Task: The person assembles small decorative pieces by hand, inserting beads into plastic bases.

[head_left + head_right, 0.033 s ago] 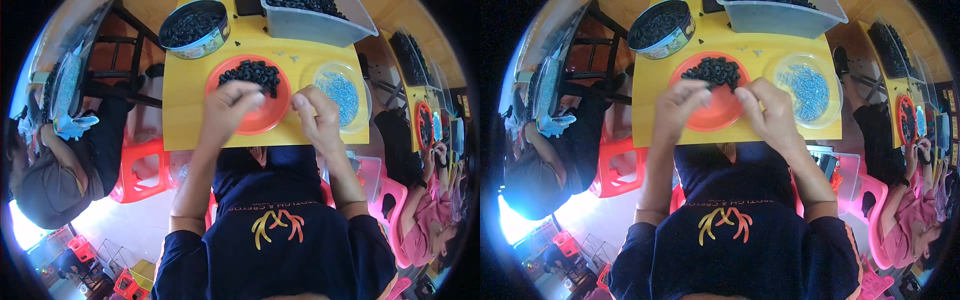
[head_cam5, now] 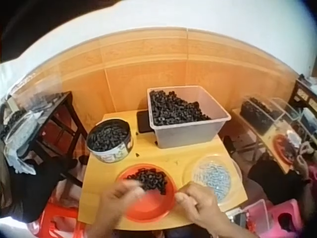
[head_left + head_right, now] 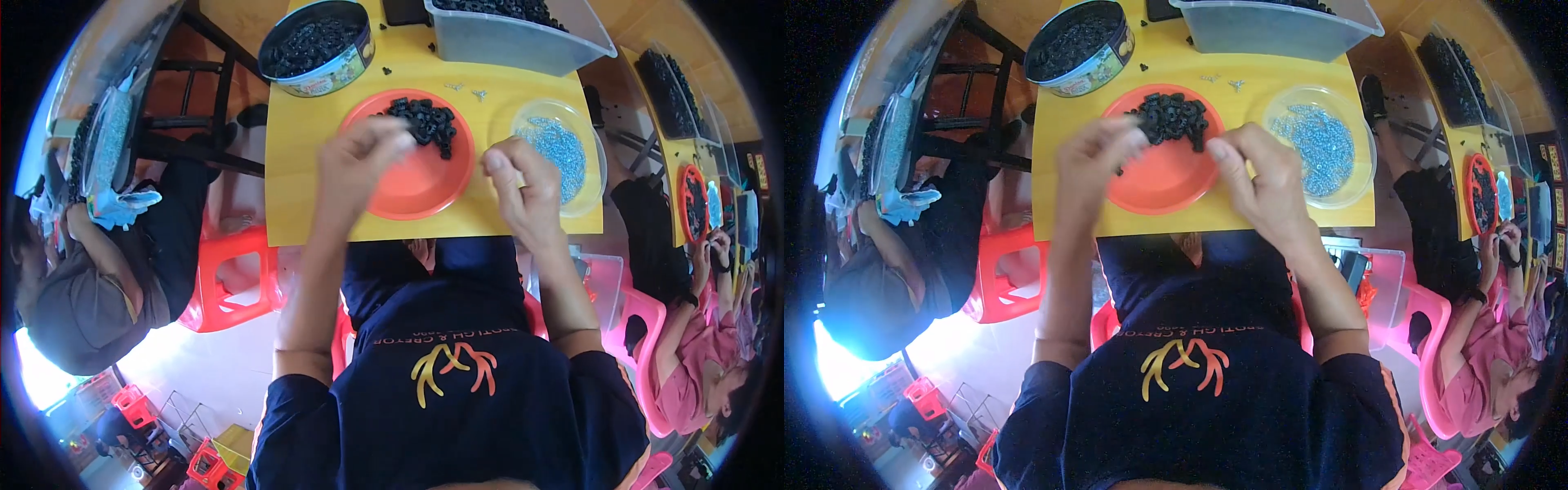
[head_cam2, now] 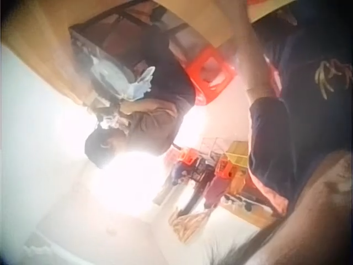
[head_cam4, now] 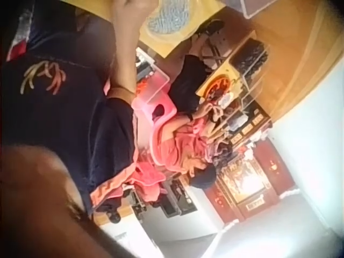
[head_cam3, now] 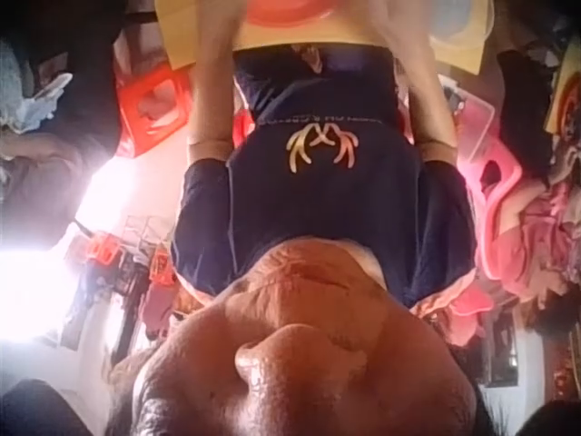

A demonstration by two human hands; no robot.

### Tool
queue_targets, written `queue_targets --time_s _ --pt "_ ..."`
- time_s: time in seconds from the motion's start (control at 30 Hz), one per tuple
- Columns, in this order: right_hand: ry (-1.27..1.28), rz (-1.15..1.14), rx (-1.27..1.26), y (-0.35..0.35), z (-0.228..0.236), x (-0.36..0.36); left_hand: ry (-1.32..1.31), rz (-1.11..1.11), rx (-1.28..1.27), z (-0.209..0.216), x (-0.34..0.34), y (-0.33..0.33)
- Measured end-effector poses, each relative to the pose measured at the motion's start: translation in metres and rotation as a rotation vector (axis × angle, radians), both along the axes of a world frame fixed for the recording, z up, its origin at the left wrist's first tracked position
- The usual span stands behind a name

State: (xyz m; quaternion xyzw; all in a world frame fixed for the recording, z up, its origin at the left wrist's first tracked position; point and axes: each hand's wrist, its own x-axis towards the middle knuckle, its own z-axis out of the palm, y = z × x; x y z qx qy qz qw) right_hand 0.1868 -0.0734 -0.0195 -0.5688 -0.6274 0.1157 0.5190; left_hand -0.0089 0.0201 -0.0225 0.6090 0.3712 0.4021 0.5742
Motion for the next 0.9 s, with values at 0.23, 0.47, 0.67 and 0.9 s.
queue_targets --time_s 0.23,0.47,0.67,0.9 --pt "0.072 -0.197 -0.086 -0.012 -0.005 0.045 0.108 0.313 0.446 0.018 -0.038 0.128" --pt "0.138 -0.355 -0.215 -0.031 -0.017 0.087 0.148 0.075 0.412 0.006 -0.028 0.106" --pt "0.013 -0.322 -0.283 -0.038 -0.021 0.090 0.417 -0.318 0.310 -0.018 0.008 0.033" --pt "-0.011 -0.310 -0.259 -0.039 -0.015 0.081 0.657 -0.297 0.678 -0.046 0.029 0.015"
